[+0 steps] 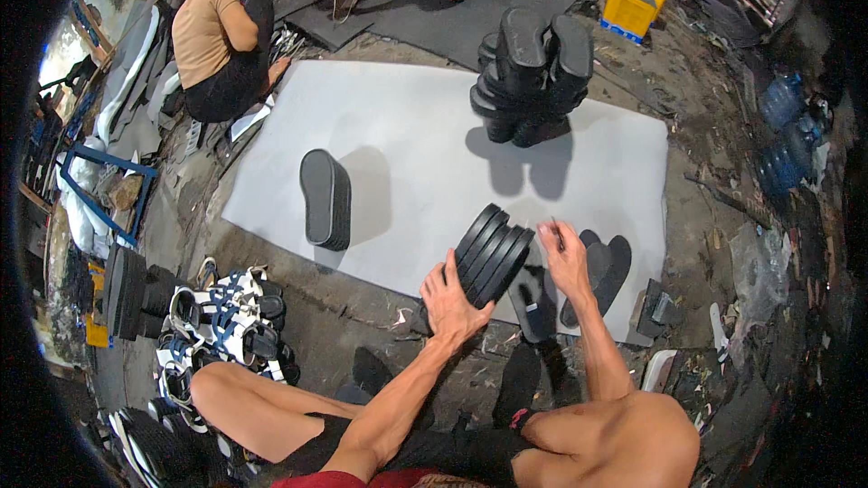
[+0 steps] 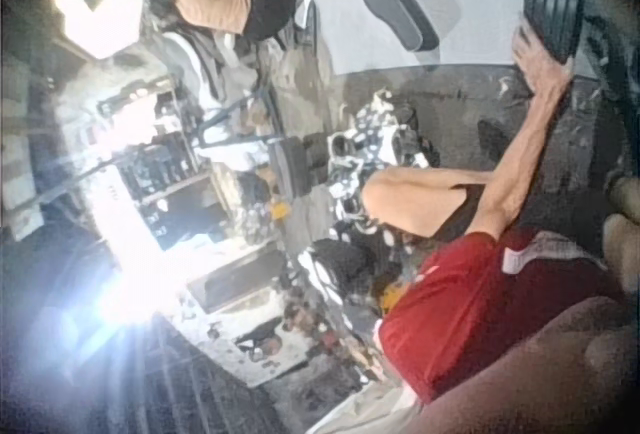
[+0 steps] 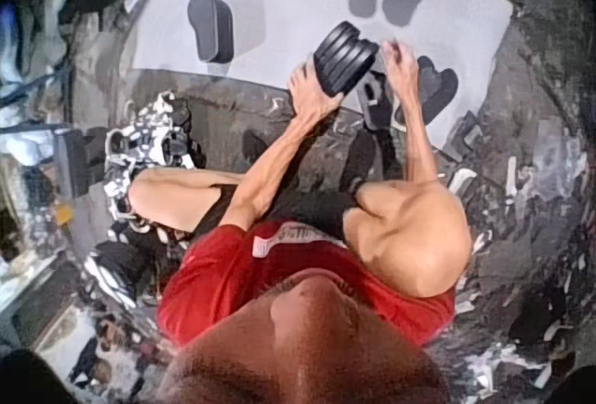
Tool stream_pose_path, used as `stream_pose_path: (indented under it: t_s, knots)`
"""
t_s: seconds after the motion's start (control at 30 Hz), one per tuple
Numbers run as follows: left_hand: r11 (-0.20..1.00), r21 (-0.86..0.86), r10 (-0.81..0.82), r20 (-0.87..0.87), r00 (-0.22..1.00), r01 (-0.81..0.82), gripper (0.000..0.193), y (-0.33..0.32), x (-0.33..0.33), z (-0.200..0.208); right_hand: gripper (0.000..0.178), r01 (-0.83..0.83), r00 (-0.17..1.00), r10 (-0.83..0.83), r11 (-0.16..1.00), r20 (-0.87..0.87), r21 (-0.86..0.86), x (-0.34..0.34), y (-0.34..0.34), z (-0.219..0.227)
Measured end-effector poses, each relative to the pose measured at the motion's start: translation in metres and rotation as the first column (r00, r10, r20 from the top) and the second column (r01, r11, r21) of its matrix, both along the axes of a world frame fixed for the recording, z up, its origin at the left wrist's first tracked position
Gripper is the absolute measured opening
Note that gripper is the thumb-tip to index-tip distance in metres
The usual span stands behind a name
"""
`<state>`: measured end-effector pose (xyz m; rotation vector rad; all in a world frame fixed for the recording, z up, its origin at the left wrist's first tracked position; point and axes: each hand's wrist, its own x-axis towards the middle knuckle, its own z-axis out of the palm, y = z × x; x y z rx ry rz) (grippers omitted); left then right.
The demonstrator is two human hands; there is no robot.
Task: The person sits on the floor and repeatedly picks up black shoe insoles, peels off a white backing strip, and stacks them into a pile. The person handles the insoles one at a time and places them on a white sheet on the floor.
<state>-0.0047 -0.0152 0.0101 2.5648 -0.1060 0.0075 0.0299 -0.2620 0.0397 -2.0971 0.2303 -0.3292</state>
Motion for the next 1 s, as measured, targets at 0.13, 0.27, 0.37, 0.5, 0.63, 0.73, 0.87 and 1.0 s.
stream_pose_path:
  t_s: [0.13,0.27,0.37,0.5,0.63,0.73,0.87,1.0]
  knots:
    - [0.967,-0.248,0.010,0.242,0.970,0.052,0.141,0.013,-0.022,0.002,0.049,-0.301,0.946,0.306,0.952,0.111,-0.055,0.043,0.009,0.114]
    - [0.857,-0.468,0.021,0.452,0.892,0.217,0.144,-0.001,-0.038,0.000,0.055,-0.417,0.866,0.498,0.767,0.042,-0.488,0.035,0.038,0.185]
    - [0.851,-0.451,-0.010,0.499,0.867,0.269,0.148,0.003,-0.038,-0.037,0.059,-0.580,0.789,0.605,0.677,-0.108,-0.453,0.015,0.079,0.155]
    - [0.714,-0.654,-0.099,0.260,0.961,0.250,0.149,0.016,-0.035,-0.073,0.055,-0.556,0.830,0.528,0.759,-0.181,-0.339,0.013,0.083,0.137]
    - [0.905,-0.378,-0.101,0.255,0.962,0.195,0.151,0.007,-0.031,-0.006,0.054,-0.478,0.869,0.479,0.751,-0.124,-0.456,0.026,0.037,0.117]
    - [0.977,-0.053,-0.196,0.157,0.968,0.206,0.149,0.017,-0.030,0.042,0.053,-0.320,0.947,0.294,0.857,-0.127,-0.404,0.035,0.010,0.116]
    - [0.971,0.104,-0.218,0.024,0.976,0.214,0.148,0.027,-0.018,0.007,0.051,-0.367,0.924,0.380,0.842,-0.047,-0.395,0.044,0.035,0.077]
    - [0.981,0.087,-0.176,0.032,0.984,0.173,0.146,0.018,-0.014,0.002,0.054,-0.436,0.884,0.462,0.758,-0.072,-0.485,0.039,0.062,-0.006]
